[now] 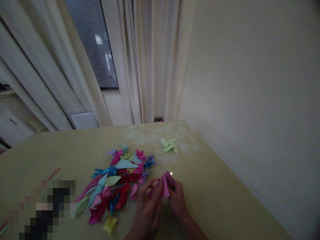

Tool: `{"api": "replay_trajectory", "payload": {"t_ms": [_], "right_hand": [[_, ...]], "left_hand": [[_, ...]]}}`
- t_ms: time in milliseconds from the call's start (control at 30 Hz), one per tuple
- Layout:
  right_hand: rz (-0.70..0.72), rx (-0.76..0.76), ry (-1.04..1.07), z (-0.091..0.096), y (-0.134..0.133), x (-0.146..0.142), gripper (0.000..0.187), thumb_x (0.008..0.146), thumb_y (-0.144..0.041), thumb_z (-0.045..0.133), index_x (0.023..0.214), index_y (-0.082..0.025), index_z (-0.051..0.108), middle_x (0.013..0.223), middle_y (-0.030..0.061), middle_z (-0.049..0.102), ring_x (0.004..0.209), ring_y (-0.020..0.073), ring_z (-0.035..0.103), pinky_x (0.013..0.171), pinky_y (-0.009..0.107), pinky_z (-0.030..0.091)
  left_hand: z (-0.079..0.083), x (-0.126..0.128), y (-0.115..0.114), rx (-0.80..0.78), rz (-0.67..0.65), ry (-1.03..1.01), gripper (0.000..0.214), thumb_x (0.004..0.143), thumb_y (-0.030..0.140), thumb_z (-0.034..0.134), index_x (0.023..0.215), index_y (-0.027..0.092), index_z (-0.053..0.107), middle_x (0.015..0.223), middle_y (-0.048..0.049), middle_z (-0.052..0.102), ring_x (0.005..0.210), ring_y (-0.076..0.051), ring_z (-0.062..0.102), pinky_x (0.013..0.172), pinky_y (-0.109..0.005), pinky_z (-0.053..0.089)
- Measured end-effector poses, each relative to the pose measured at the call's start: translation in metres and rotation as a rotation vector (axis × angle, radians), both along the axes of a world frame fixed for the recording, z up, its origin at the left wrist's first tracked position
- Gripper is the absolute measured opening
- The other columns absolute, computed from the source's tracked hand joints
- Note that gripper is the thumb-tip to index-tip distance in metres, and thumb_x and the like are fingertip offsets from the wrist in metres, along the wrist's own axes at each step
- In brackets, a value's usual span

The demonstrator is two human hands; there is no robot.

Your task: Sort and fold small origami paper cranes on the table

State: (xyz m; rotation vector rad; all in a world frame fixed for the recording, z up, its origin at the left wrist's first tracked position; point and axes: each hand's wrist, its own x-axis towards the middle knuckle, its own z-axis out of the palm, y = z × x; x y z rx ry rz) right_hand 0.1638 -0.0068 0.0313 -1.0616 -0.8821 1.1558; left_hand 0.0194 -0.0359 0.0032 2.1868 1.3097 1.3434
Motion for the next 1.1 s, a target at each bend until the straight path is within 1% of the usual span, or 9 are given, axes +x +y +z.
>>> {"api": "replay_trajectory", "payload": {"t_ms": [100, 233, 400, 567, 633, 700, 800, 933, 1100], "right_hand": [[0.085, -0.039, 0.007, -0.003, 0.001, -0.002, 0.048, 0.078, -0.064, 0.083, 0.070, -0.017, 0.079, 0.059, 0.0016, 0.063, 0.058, 0.0155, 0.053, 0.053, 0.025, 0.045], [0.075, -0.089, 0.052, -0.011, 0.000, -0.004, 0.051, 0.069, -0.067, 0.088, 0.071, -0.016, 0.079, 0.060, 0.0021, 0.063, 0.053, 0.0125, 0.048, 0.047, 0.023, 0.037], [0.237, -0.078, 0.051, -0.012, 0.001, 0.000, 0.052, 0.073, -0.064, 0.087, 0.065, -0.015, 0.075, 0.054, -0.0002, 0.056, 0.047, 0.0088, 0.042, 0.046, 0.022, 0.033], [0.270, -0.069, 0.035, -0.007, -0.003, 0.004, 0.067, 0.079, -0.081, 0.073, 0.074, -0.014, 0.079, 0.057, 0.0007, 0.055, 0.052, 0.0104, 0.042, 0.049, 0.023, 0.034], [0.287, -0.012, 0.088, -0.006, -0.005, 0.003, 0.086, 0.074, -0.096, 0.059, 0.092, -0.015, 0.082, 0.065, 0.0037, 0.060, 0.058, 0.0143, 0.049, 0.054, 0.026, 0.042], [0.350, 0.061, 0.082, -0.002, -0.007, 0.001, 0.094, 0.067, -0.098, 0.064, 0.112, -0.017, 0.080, 0.072, 0.0041, 0.064, 0.065, 0.0175, 0.054, 0.062, 0.029, 0.048], [0.386, 0.060, -0.043, 0.003, -0.008, -0.005, 0.069, 0.074, -0.079, 0.080, 0.110, -0.020, 0.081, 0.070, 0.0015, 0.063, 0.063, 0.0163, 0.054, 0.062, 0.028, 0.049], [0.221, -0.019, -0.044, 0.003, -0.002, 0.000, 0.056, 0.084, -0.073, 0.074, 0.086, -0.017, 0.079, 0.068, 0.0018, 0.062, 0.054, 0.0120, 0.049, 0.048, 0.023, 0.040], [-0.352, -0.046, 0.160, 0.003, 0.019, 0.039, 0.059, 0.076, -0.075, 0.080, 0.081, -0.017, 0.071, 0.053, -0.0068, 0.050, 0.041, 0.0052, 0.031, 0.039, 0.019, 0.021]], "left_hand": [[0.004, 0.001, 0.004, -0.030, 0.037, -0.147, 0.042, 0.104, 0.026, 0.048, 0.140, 0.036, 0.068, 0.141, -0.0125, 0.060, 0.115, -0.024, 0.068, 0.096, -0.038, 0.064], [0.020, 0.003, 0.008, -0.297, 0.060, -0.353, 0.040, 0.100, 0.044, 0.060, 0.136, 0.028, 0.068, 0.136, -0.0135, 0.065, 0.103, -0.023, 0.074, 0.079, -0.033, 0.066], [0.028, 0.004, 0.004, -0.538, -0.012, -0.300, 0.048, 0.102, 0.060, 0.049, 0.121, 0.024, 0.074, 0.081, -0.0061, 0.076, 0.065, -0.021, 0.070, 0.060, -0.029, 0.057], [0.024, 0.008, 0.004, -0.538, 0.013, -0.235, 0.055, 0.102, 0.065, 0.039, 0.094, 0.023, 0.072, 0.081, -0.0096, 0.076, 0.076, -0.025, 0.072, 0.071, -0.034, 0.056], [0.023, 0.009, 0.006, -0.551, 0.041, -0.214, 0.059, 0.102, 0.067, 0.034, 0.083, 0.023, 0.068, 0.077, -0.0101, 0.075, 0.074, -0.026, 0.071, 0.072, -0.035, 0.055], [0.023, 0.010, 0.007, -0.557, 0.058, -0.218, 0.060, 0.102, 0.068, 0.033, 0.079, 0.023, 0.066, 0.073, -0.0090, 0.073, 0.068, -0.024, 0.069, 0.069, -0.034, 0.054], [0.024, 0.013, 0.005, -0.542, 0.039, -0.274, 0.060, 0.103, 0.067, 0.031, 0.084, 0.022, 0.066, 0.072, -0.0078, 0.072, 0.065, -0.023, 0.066, 0.065, -0.032, 0.052], [0.025, 0.020, -0.007, -0.514, -0.041, -0.191, 0.058, 0.107, 0.060, 0.025, 0.083, 0.023, 0.064, 0.073, -0.0058, 0.071, 0.067, -0.020, 0.064, 0.064, -0.030, 0.048], [0.049, -0.003, 0.010, -0.436, -0.041, 0.165, 0.051, 0.110, 0.044, 0.024, 0.080, 0.023, 0.060, 0.071, -0.0021, 0.066, 0.067, -0.018, 0.063, 0.067, -0.029, 0.043]]}}
